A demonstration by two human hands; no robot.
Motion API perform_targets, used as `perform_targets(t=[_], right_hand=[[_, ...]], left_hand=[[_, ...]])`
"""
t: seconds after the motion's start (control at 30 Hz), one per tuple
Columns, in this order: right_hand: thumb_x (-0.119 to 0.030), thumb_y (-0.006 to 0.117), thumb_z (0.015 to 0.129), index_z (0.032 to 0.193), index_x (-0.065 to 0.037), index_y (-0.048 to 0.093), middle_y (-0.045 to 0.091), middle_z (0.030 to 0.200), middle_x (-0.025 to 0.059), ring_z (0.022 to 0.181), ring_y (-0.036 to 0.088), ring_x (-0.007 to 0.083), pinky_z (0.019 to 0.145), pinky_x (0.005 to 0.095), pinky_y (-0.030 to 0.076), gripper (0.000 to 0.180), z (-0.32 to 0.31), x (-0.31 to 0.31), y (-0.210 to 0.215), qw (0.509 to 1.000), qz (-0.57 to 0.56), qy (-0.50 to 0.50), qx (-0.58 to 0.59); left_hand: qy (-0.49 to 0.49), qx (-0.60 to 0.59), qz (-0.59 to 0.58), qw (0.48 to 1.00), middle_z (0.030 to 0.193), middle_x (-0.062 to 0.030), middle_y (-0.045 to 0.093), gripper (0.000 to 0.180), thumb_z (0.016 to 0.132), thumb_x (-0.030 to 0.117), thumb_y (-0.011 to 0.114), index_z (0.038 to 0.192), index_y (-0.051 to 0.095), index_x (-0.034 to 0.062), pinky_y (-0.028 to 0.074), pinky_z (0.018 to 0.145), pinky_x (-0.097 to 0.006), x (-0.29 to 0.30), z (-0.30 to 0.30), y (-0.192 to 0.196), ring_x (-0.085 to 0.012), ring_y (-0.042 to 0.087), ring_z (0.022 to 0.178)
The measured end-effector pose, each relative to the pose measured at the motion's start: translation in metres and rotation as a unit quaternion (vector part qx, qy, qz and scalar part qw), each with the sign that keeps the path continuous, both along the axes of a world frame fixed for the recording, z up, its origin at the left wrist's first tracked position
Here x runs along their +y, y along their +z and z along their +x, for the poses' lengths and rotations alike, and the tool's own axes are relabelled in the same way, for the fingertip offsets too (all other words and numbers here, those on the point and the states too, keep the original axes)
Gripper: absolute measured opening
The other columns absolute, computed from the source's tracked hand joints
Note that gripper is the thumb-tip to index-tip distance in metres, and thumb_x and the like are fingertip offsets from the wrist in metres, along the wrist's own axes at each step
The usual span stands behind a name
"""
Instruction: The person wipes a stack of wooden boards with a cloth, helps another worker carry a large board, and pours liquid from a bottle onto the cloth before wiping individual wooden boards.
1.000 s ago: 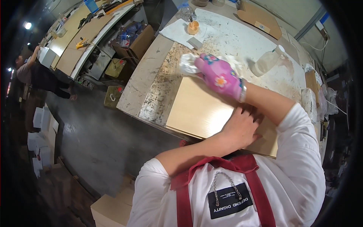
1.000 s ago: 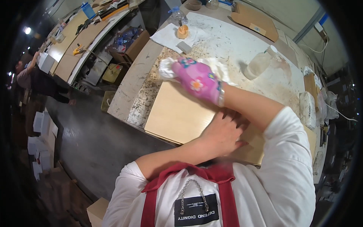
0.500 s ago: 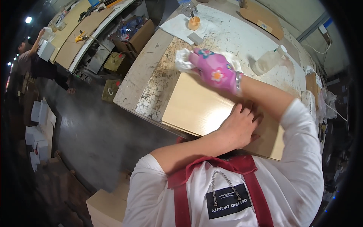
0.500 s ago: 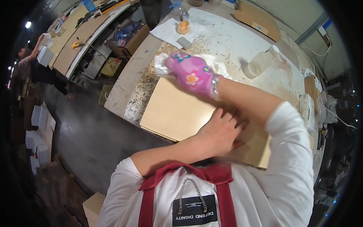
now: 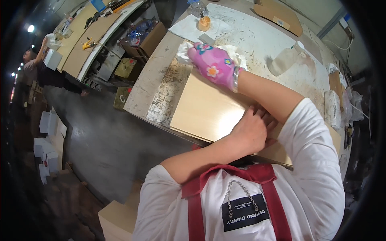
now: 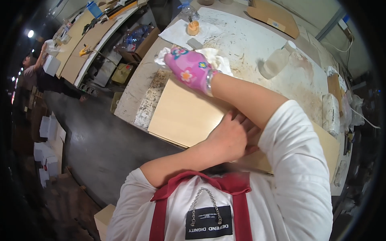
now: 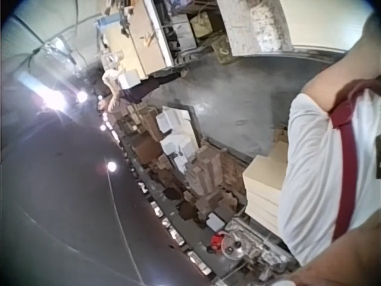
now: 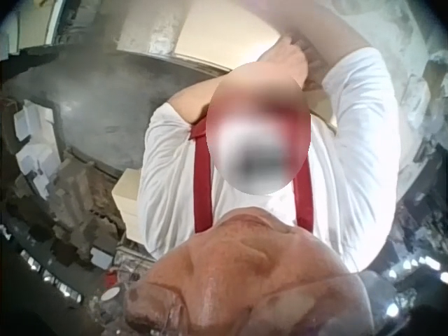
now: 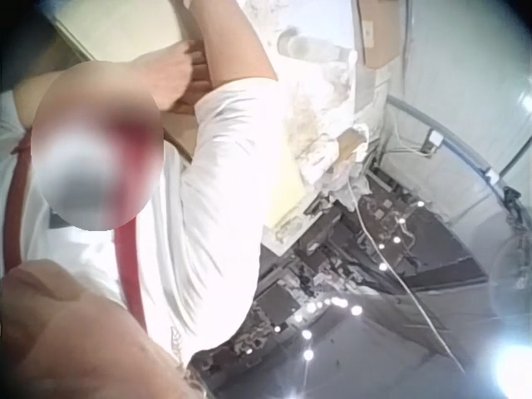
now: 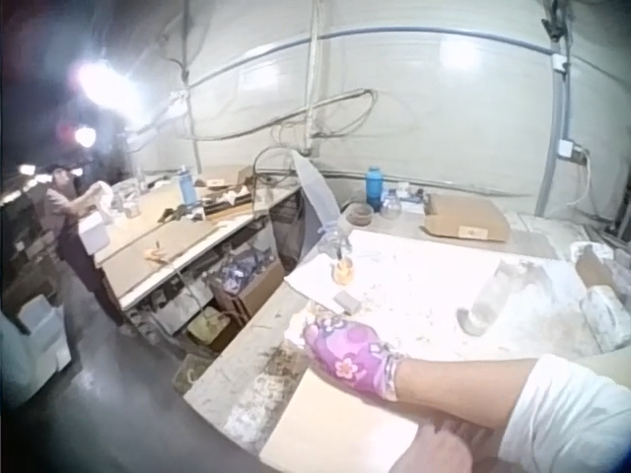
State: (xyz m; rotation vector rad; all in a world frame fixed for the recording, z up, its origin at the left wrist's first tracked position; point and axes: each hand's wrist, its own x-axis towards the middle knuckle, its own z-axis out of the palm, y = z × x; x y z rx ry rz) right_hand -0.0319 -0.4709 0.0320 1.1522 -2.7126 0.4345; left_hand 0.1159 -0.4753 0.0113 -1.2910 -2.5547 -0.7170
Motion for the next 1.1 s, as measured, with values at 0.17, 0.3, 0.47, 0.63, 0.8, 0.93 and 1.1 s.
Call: perform_targets(t=[0.17,0.3,0.47,0.63,0.8,0.93,1.1], right_hand=[[-0.013,0.051,0.082,0.094,0.000,0.053,0.056,0.083,0.0188,0.077,0.059,0.0352,0.063,0.0408,0.048,0.018,0.032,0.018,0.007,0.999,0.012,0.027,0.029],[-0.017,0.049,0.085,0.091,-0.004,0.055,0.059,0.074,0.0183,0.072,0.060,0.0337,0.063,0.0372,0.048,0.016,-0.023,0.020,0.012,0.995,-0.040,-0.058,-0.071],[-0.022,0.055,0.086,0.089,-0.007,0.053,0.056,0.074,0.0147,0.068,0.058,0.0308,0.065,0.0371,0.049,0.016,0.005,0.029,0.013,0.992,-0.092,0.078,-0.034],[-0.012,0.056,0.081,0.090,-0.004,0.046,0.052,0.083,0.0167,0.070,0.057,0.0320,0.058,0.0397,0.048,0.016,-0.004,-0.004,0.004,0.998,-0.031,0.034,0.051],[-0.008,0.053,0.080,0.091,-0.006,0.048,0.053,0.086,0.0158,0.069,0.056,0.0334,0.058,0.0399,0.047,0.013,0.023,0.009,0.002,0.999,0.021,0.019,0.018],[-0.010,0.051,0.083,0.095,-0.004,0.053,0.057,0.080,0.0170,0.073,0.059,0.0328,0.060,0.0392,0.047,0.013,-0.012,-0.012,0.015,0.995,0.062,-0.083,0.002],[-0.019,0.056,0.086,0.087,-0.004,0.053,0.058,0.079,0.0158,0.074,0.060,0.0296,0.065,0.0387,0.048,0.015,-0.026,0.022,0.030,0.984,-0.066,-0.092,-0.135]], left_hand=[[-0.034,-0.159,-0.097,0.982,0.118,-0.0157,0.051,0.055,0.082,0.048,0.051,0.120,0.054,0.0077,0.026,0.100,-0.046,-0.009,-0.001,0.014,-0.0308,0.039,0.119],[-0.002,0.020,0.020,1.000,0.116,-0.0195,0.051,0.055,0.082,0.047,0.051,0.120,0.054,0.0065,0.027,0.098,-0.045,0.004,0.003,-0.002,-0.0322,0.038,0.120],[0.006,0.015,0.005,1.000,0.119,-0.0184,0.050,0.056,0.082,0.047,0.051,0.121,0.053,0.0069,0.026,0.099,-0.046,-0.006,0.004,-0.002,-0.0319,0.038,0.120],[-0.008,0.011,0.042,0.999,0.113,-0.0146,0.053,0.055,0.081,0.048,0.052,0.116,0.054,0.0054,0.031,0.097,-0.047,0.001,0.001,-0.008,-0.0312,0.043,0.114],[-0.012,-0.062,-0.001,0.998,0.109,-0.0140,0.054,0.054,0.074,0.039,0.062,0.115,0.054,0.0050,0.035,0.093,-0.046,-0.008,0.005,0.001,-0.0318,0.046,0.109],[-0.028,-0.002,0.088,0.996,0.115,-0.0150,0.050,0.056,0.077,0.043,0.058,0.119,0.053,0.0051,0.031,0.095,-0.044,-0.001,0.000,-0.003,-0.0308,0.044,0.112],[0.005,0.026,0.003,1.000,0.122,-0.0160,0.047,0.055,0.079,0.046,0.055,0.119,0.053,0.0074,0.030,0.095,-0.043,-0.010,0.000,-0.001,-0.0298,0.039,0.117]])
